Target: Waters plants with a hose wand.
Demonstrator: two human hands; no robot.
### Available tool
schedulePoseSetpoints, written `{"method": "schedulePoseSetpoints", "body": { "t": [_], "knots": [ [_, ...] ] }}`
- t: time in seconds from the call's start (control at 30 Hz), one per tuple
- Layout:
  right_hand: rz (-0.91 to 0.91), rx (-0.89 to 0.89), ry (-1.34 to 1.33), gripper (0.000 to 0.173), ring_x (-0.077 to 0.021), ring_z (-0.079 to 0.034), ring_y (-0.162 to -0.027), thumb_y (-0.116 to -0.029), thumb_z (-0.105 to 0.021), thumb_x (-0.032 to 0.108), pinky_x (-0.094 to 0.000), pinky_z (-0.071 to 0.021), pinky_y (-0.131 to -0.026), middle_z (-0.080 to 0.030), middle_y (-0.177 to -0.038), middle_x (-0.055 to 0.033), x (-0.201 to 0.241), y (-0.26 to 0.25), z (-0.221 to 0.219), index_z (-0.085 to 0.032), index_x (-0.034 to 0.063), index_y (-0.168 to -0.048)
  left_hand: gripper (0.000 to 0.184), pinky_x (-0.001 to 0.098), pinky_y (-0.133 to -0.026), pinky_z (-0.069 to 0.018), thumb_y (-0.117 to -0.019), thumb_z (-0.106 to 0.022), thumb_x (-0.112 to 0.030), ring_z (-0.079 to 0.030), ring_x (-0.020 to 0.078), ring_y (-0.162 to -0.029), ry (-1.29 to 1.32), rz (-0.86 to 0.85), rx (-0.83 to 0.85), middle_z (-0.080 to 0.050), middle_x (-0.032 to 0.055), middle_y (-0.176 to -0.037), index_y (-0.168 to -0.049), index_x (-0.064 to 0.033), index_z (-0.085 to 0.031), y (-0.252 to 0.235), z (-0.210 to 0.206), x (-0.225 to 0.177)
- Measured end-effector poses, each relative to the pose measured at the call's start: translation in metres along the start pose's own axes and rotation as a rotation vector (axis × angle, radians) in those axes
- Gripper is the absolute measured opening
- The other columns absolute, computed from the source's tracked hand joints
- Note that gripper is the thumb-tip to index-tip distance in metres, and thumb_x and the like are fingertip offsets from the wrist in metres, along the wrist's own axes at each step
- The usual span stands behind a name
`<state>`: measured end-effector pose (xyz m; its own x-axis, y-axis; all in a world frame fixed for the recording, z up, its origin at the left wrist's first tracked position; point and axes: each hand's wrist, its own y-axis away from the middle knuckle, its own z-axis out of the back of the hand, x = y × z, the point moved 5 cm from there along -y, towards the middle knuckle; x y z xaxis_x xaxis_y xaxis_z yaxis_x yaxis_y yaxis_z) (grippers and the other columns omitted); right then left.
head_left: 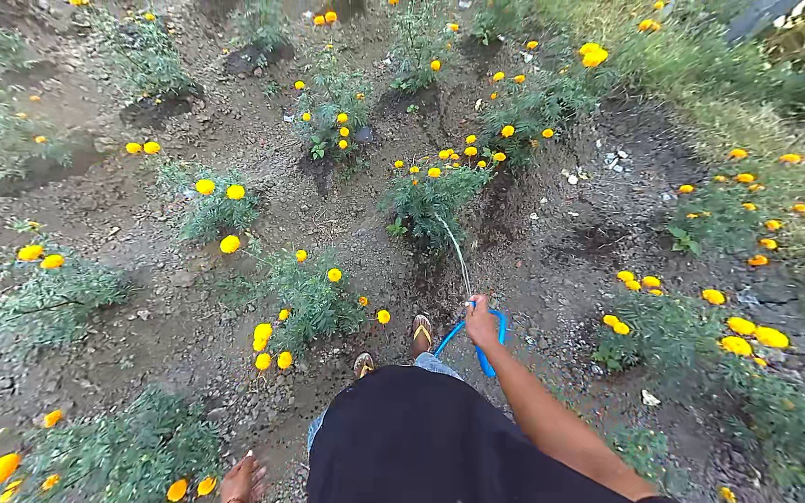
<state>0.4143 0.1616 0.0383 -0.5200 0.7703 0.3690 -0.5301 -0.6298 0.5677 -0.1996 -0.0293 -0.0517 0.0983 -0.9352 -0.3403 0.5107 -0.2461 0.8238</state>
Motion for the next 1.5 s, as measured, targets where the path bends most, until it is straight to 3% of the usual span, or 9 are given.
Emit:
{"method": "schedulePoseSetpoints", "body": {
  "t": [0.13, 0.33, 0.7, 1.03, 1.13, 1.5],
  "knots": [
    [0.017, 0.015, 0.005, 0.041, -0.0411, -0.069, -0.108, -0.1127, -0.036, 0.027, -0.0562, -0.0531, -0.094, -0.067, -0.119, -0.0252, 0.006, 0.016, -0.008, -0.041, 0.0067, -0.148, 0.043, 0.0461, -0.077, -0.0552, -0.1097, -0.048, -0.029, -0.067, 0.0301, -0.092, -0.005, -0.001, 0.003, -0.062, 0.0267, -0.124, -0.138, 0.0031, -0.051, -0.008, 0.014, 0.0],
    [-0.022, 0.072, 0.002, 0.041, -0.04, -0.07, -0.102, -0.113, -0.034, 0.028, -0.0546, -0.0544, -0.089, -0.067, -0.116, -0.0251, -0.002, 0.026, -0.025, -0.039, 0.0083, -0.149, 0.042, 0.0456, -0.076, -0.0548, -0.1101, -0.048, -0.028, -0.066, 0.0303, -0.093, -0.053, -0.048, 0.021, -0.062, 0.027, -0.124, -0.138, 0.0037, -0.051, -0.02, 0.03, -0.016],
    [0.0, 0.219, 0.065, 0.042, -0.0419, -0.068, -0.107, -0.113, -0.033, 0.029, -0.057, -0.0533, -0.091, -0.066, -0.12, -0.0263, -0.025, 0.036, -0.057, -0.038, 0.0097, -0.15, 0.04, 0.0462, -0.075, -0.0562, -0.1101, -0.049, -0.027, -0.068, 0.0308, -0.092, -0.094, -0.09, 0.027, -0.063, 0.0263, -0.123, -0.136, 0.0034, -0.052, -0.013, 0.027, -0.03],
    [0.071, 0.238, 0.092, 0.042, -0.0421, -0.066, -0.114, -0.1129, -0.034, 0.027, -0.057, -0.0507, -0.099, -0.066, -0.123, -0.0262, -0.024, 0.044, -0.064, -0.039, 0.0091, -0.15, 0.04, 0.0458, -0.076, -0.0561, -0.1093, -0.051, -0.026, -0.067, 0.0305, -0.092, -0.07, -0.079, 0.018, -0.062, 0.0268, -0.123, -0.136, 0.0034, -0.052, -0.01, 0.033, -0.015],
    [0.102, 0.213, 0.076, 0.041, -0.0426, -0.067, -0.112, -0.113, -0.034, 0.029, -0.0577, -0.0511, -0.098, -0.067, -0.121, -0.026, -0.02, 0.045, -0.064, -0.04, 0.0096, -0.149, 0.042, 0.0471, -0.08, -0.0557, -0.1102, -0.049, -0.028, -0.067, 0.032, -0.096, -0.086, -0.073, 0.019, -0.061, 0.0275, -0.126, -0.138, 0.0036, -0.051, -0.007, 0.034, -0.012],
    [0.162, 0.19, 0.057, 0.039, -0.0425, -0.067, -0.112, -0.1125, -0.037, 0.028, -0.0572, -0.0513, -0.098, -0.068, -0.119, -0.0253, -0.014, 0.047, -0.068, -0.044, 0.01, -0.147, 0.04, 0.044, -0.074, -0.0561, -0.1095, -0.051, -0.027, -0.067, 0.0292, -0.089, -0.091, -0.079, 0.007, -0.063, 0.0262, -0.12, -0.135, 0.0036, -0.054, -0.002, 0.038, -0.009]
  ]
}}
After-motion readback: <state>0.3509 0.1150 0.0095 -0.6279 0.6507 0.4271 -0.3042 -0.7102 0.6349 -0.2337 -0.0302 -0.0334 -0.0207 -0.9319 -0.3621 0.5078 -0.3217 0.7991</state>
